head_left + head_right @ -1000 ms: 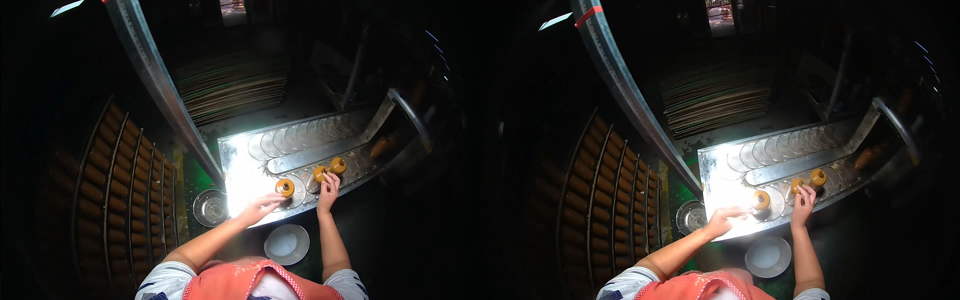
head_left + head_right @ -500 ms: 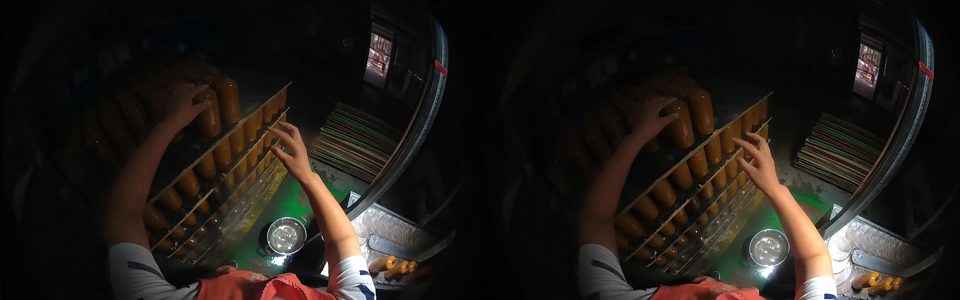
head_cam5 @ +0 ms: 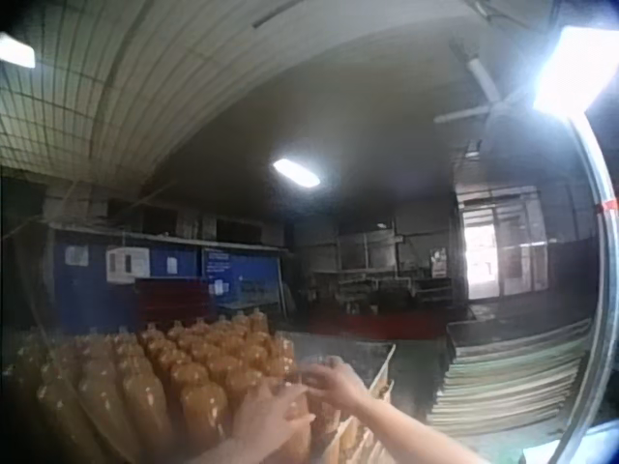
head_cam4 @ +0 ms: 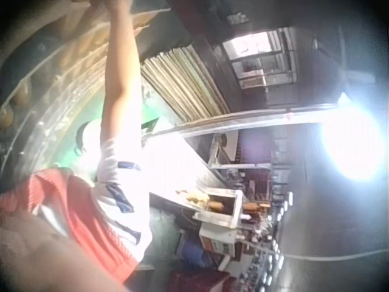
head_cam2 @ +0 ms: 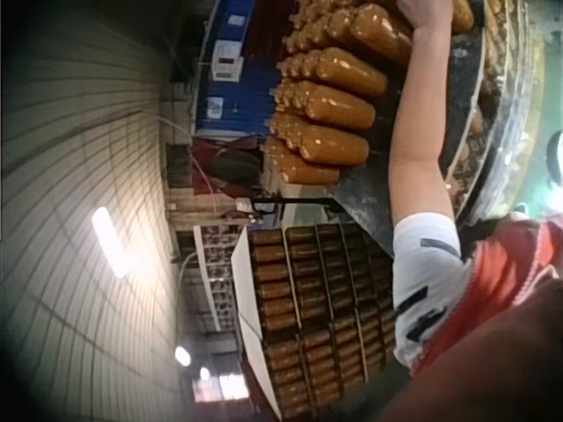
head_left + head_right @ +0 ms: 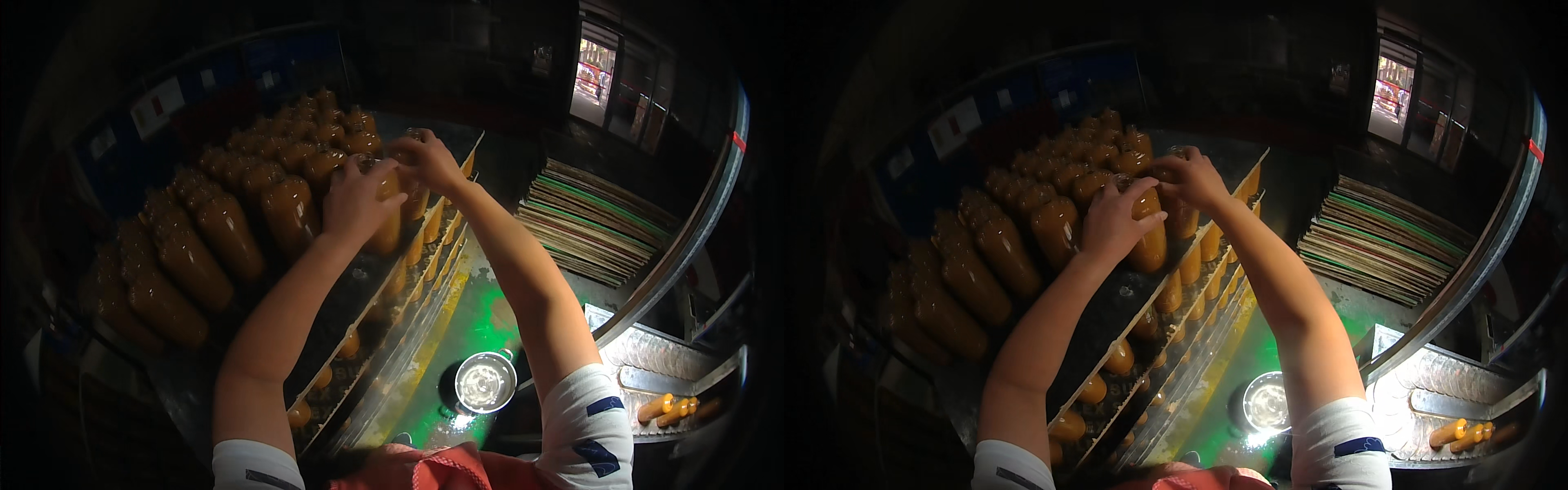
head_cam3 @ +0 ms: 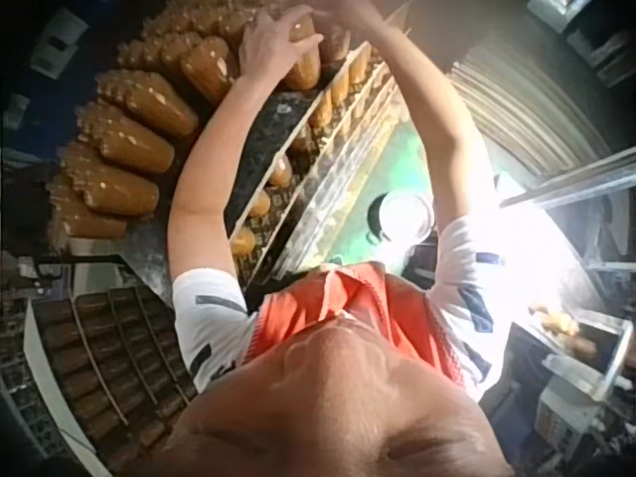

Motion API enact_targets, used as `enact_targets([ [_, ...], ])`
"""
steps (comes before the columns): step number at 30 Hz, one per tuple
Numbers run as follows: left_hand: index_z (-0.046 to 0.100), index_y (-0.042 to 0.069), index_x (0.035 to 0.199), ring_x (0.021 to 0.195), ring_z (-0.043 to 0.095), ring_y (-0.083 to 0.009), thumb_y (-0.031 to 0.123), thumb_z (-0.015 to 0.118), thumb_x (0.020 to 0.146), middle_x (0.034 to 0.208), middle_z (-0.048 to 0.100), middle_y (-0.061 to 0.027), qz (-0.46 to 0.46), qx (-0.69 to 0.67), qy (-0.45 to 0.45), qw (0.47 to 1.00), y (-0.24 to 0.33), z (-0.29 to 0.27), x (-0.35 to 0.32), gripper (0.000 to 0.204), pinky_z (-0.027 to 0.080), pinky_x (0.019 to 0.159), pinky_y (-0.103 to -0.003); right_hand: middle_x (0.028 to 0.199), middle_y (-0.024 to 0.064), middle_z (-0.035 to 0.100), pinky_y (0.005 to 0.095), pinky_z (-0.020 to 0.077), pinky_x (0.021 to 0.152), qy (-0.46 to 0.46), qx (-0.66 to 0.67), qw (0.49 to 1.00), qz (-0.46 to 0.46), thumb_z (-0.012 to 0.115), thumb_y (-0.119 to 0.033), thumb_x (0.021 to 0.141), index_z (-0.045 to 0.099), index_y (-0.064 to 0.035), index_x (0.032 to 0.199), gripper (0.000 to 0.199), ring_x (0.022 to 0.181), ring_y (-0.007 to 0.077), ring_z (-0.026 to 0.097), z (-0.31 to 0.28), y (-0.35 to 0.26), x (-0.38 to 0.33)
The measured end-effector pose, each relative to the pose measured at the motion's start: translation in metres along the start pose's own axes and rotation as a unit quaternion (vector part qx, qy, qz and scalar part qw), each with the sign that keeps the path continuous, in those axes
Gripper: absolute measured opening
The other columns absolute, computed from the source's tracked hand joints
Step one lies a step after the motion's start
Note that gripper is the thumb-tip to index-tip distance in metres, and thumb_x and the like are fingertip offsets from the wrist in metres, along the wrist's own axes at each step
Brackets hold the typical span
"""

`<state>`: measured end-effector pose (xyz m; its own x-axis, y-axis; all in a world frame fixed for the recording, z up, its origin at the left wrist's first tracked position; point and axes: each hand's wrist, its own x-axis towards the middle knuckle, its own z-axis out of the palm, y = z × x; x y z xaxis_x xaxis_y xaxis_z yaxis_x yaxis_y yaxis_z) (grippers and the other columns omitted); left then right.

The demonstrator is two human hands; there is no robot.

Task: The person moves a pallet of amber containers with a manual pallet jack, then repeatedly picks up containers, pours liquid from a metal bowl into each, and places them onto a conveyor belt. The process continues with multiple containers being filled and transferred.

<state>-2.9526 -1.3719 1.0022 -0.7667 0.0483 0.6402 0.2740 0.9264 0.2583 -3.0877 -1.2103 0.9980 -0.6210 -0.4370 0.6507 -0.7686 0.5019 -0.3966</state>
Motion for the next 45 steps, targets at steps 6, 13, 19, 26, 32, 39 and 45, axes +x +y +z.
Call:
enact_targets([
  [6, 0.065, 0.025, 0.128, 0.117, 0.058, -0.0345, 0.030, 0.080, 0.080, 0.130, 0.057, -0.0160, 0.064, -0.078, 0.060, 0.993, 0.009, -0.010, -0.029, 0.050, 0.050, 0.098, -0.041, 0.124, 0.0103, 0.057, 0.0329, 0.0457, 0.100, 0.283, 0.107, 0.952, 0.036, 0.070, -0.013, 0.091, 0.064, -0.0080, 0.130, 0.040, 0.116, 0.0222, 0.056, -0.035, 0.050, -0.111],
  [13, 0.066, 0.012, 0.125, 0.102, 0.064, -0.0223, 0.029, 0.075, 0.086, 0.112, 0.063, -0.0099, -0.053, -0.446, -0.028, 0.893, 0.118, 0.004, -0.063, 0.043, 0.054, 0.091, -0.033, 0.120, 0.0062, 0.062, 0.0341, 0.0525, 0.088, 0.374, 0.381, 0.803, 0.264, 0.065, -0.023, 0.096, 0.057, -0.0123, 0.139, 0.045, 0.104, 0.0186, 0.062, -0.101, 0.088, -0.312],
  [19, 0.052, 0.014, 0.140, 0.120, 0.058, -0.0231, 0.048, 0.065, 0.092, 0.131, 0.059, -0.0080, -0.301, -0.717, -0.089, 0.622, 0.167, 0.144, -0.190, 0.060, 0.049, 0.101, -0.040, 0.127, 0.0135, 0.059, 0.0578, 0.0489, 0.094, 0.283, 0.662, 0.509, 0.472, 0.059, -0.045, 0.096, 0.050, -0.0120, 0.134, 0.051, 0.112, 0.0342, 0.060, -0.123, 0.108, -0.460],
  [26, 0.054, 0.008, 0.131, 0.120, 0.056, -0.0272, 0.034, 0.060, 0.095, 0.129, 0.059, -0.0103, -0.382, -0.799, -0.191, 0.423, 0.203, 0.347, -0.320, 0.045, 0.050, 0.099, -0.043, 0.135, 0.0182, 0.055, 0.0589, 0.0466, 0.103, 0.310, 0.738, 0.221, 0.557, 0.058, -0.051, 0.094, 0.051, -0.0098, 0.137, 0.060, 0.121, 0.0375, 0.057, -0.096, 0.119, -0.540],
  [32, 0.053, 0.010, 0.130, 0.119, 0.053, -0.0241, 0.037, 0.047, 0.102, 0.129, 0.057, -0.0094, -0.583, -0.797, -0.132, 0.088, 0.242, 0.382, -0.326, 0.040, 0.042, 0.110, -0.043, 0.133, 0.0159, 0.060, 0.0481, 0.0518, 0.096, 0.238, 0.828, 0.250, 0.442, 0.042, -0.050, 0.096, 0.057, -0.0092, 0.134, 0.057, 0.119, 0.0318, 0.059, -0.086, 0.128, -0.557],
  [39, 0.048, 0.005, 0.138, 0.122, 0.054, -0.0322, 0.029, 0.050, 0.100, 0.137, 0.052, -0.0199, -0.515, -0.805, -0.271, -0.115, 0.163, 0.488, -0.378, 0.044, 0.054, 0.100, -0.044, 0.123, 0.0167, 0.065, 0.0483, 0.0542, 0.096, 0.251, 0.806, 0.308, 0.438, 0.037, -0.061, 0.098, 0.062, -0.0073, 0.125, 0.065, 0.107, 0.0323, 0.066, -0.093, 0.107, -0.569],
  [45, 0.050, 0.010, 0.139, 0.117, 0.056, -0.0450, 0.048, 0.049, 0.098, 0.141, 0.050, -0.0249, -0.446, -0.810, -0.382, 0.004, 0.230, 0.393, -0.375, 0.056, 0.056, 0.091, -0.056, 0.115, 0.0091, 0.069, 0.0476, 0.0537, 0.095, 0.400, 0.690, 0.370, 0.476, 0.048, -0.042, 0.101, 0.064, -0.0073, 0.117, 0.041, 0.106, 0.0249, 0.067, -0.231, 0.044, -0.677],
])
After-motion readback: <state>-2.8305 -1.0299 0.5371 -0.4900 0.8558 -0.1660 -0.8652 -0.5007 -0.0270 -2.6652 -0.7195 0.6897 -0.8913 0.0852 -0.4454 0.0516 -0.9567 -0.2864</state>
